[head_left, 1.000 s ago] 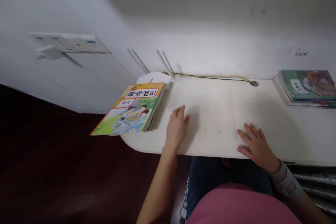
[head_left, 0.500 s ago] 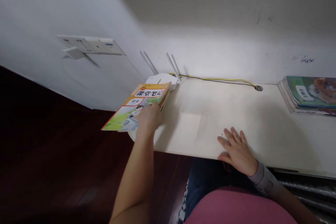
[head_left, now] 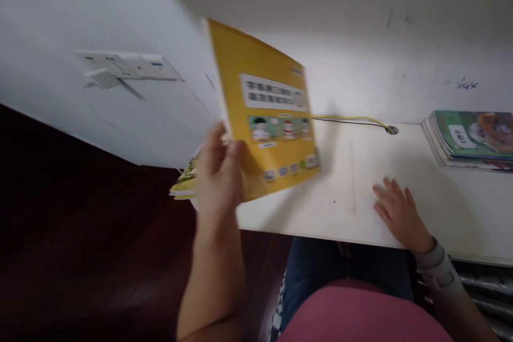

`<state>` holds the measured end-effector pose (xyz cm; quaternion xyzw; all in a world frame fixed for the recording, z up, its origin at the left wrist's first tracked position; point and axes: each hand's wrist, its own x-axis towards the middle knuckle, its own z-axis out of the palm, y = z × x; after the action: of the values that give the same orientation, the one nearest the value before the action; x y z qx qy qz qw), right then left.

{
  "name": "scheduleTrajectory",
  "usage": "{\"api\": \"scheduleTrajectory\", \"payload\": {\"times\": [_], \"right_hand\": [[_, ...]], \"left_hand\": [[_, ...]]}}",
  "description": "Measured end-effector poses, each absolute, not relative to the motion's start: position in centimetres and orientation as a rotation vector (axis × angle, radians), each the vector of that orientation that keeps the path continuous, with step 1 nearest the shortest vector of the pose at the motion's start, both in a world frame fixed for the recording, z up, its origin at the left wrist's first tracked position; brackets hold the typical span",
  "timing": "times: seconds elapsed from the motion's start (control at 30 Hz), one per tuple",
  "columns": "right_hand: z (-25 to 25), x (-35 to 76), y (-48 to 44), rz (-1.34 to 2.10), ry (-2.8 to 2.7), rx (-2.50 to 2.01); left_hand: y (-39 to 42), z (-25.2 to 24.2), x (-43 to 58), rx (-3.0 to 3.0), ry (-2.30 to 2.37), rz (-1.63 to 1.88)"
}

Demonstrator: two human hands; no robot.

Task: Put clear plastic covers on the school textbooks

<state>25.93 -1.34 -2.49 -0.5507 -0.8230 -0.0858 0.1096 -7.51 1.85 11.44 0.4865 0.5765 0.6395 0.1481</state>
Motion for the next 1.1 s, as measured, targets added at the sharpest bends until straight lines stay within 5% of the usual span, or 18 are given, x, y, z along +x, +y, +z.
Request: {"api": "scheduleTrajectory", "payload": {"times": [0.27,0.7,1.1], "right_hand": [[-4.4,30.5,-0.9,-0.379,-2.439,-1.783],[-5.2,30.7,-1.2,-0.351,-2.409,-1.742],[-5.2,30.6,-1.2,-0.309,-2.395,-1.72]], "left_hand": [[4.7,2.3,2.7,0.934,0.883,1.247],[4.5,-2.8,0.2,2.015,1.678,0.778],[4.3,-2.7,-2.0,2.079,1.784,0.7]]}}
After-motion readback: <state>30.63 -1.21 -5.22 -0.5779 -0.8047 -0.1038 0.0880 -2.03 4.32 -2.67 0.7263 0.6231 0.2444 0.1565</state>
